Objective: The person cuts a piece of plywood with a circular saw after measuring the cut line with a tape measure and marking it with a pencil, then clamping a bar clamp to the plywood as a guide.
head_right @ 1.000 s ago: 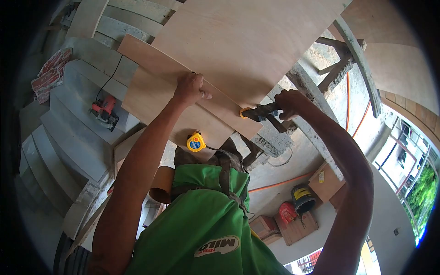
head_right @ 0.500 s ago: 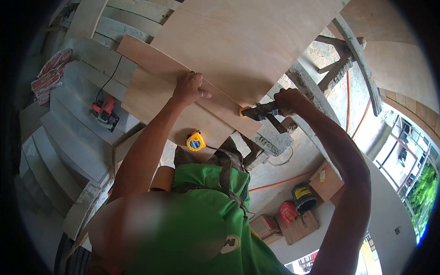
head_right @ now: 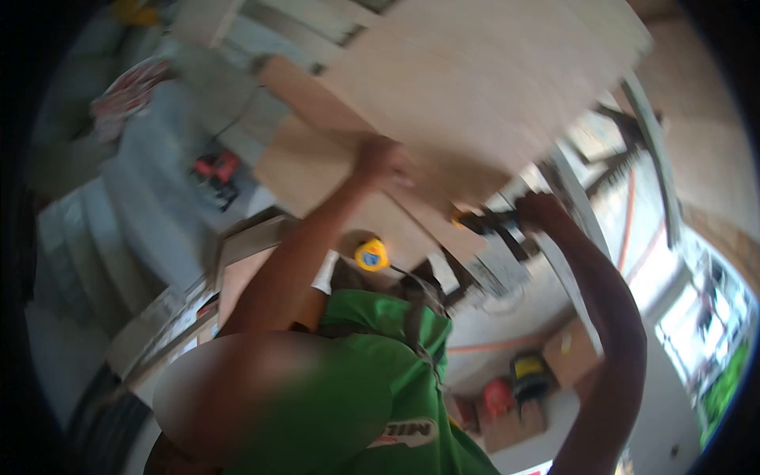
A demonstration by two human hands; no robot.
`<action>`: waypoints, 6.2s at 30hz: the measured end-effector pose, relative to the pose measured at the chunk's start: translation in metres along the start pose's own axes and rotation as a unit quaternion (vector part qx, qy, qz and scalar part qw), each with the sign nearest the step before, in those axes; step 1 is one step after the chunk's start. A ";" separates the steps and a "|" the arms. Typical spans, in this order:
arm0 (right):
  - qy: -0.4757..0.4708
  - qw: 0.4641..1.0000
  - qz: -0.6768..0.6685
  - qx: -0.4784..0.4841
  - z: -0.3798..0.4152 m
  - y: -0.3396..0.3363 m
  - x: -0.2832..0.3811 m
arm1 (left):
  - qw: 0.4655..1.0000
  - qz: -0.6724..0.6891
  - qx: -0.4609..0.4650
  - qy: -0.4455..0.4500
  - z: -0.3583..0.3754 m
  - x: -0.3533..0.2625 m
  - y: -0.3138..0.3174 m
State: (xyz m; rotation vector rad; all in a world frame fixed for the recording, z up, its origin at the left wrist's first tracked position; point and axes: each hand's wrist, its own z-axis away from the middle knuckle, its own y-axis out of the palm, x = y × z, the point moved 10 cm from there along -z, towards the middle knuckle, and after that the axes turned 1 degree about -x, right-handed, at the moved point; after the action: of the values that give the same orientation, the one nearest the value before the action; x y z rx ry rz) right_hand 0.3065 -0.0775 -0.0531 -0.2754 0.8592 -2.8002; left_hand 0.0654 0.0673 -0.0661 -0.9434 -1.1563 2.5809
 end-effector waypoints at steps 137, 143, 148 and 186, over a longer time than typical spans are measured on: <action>0.471 0.389 -0.720 -0.330 0.090 0.217 0.686 | 0.917 0.337 -0.200 0.079 0.029 0.226 -0.124; 0.508 0.322 -0.747 -0.283 0.107 0.117 0.650 | 0.940 0.261 -0.203 0.080 0.013 0.232 -0.107; 0.503 0.318 -0.706 -0.383 0.118 0.100 0.660 | 0.940 0.258 -0.194 0.107 0.020 0.222 -0.110; 0.485 0.390 -0.730 -0.282 0.088 0.213 0.658 | 0.895 0.373 -0.243 -0.042 0.006 0.266 -0.095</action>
State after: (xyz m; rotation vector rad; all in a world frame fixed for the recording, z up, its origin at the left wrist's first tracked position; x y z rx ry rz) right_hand -0.2779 -0.4572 -0.0242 1.6127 3.1883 -3.5891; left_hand -0.1577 0.2303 -0.1233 -1.6725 -1.8045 2.9501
